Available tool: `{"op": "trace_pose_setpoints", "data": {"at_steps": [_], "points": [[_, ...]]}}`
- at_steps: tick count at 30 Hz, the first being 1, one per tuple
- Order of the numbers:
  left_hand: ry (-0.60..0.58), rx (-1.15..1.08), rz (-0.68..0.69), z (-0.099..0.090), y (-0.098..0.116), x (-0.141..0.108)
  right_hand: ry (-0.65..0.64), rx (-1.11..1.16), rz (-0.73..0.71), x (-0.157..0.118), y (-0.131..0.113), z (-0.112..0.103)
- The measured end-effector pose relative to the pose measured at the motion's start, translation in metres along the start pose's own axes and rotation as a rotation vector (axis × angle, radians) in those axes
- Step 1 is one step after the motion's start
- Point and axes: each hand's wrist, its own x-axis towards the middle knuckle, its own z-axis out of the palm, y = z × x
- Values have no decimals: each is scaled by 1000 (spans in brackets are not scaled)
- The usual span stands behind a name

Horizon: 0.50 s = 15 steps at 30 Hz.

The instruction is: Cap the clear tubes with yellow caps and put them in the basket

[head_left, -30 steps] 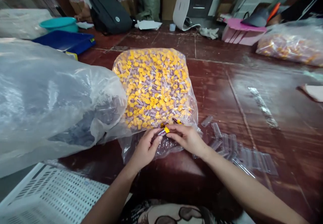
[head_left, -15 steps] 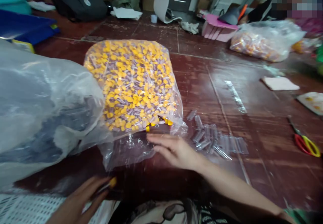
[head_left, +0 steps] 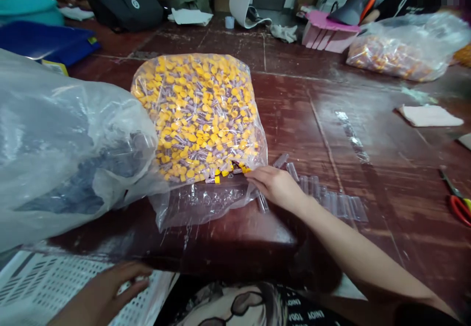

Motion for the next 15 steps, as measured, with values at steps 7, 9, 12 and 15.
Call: {"op": "trace_pose_setpoints", "data": {"at_steps": [7, 9, 12, 15], "points": [[-32, 127, 615, 90, 156, 163, -232, -376, 198, 40, 5, 12], [-19, 187, 656, 103, 169, 184, -124, -234, 154, 27, 9, 0], [67, 93, 644, 90, 161, 181, 139, 135, 75, -7, 11, -24], [185, -182, 462, 59, 143, 158, 246, 549, 150, -36, 7, -40]]}}
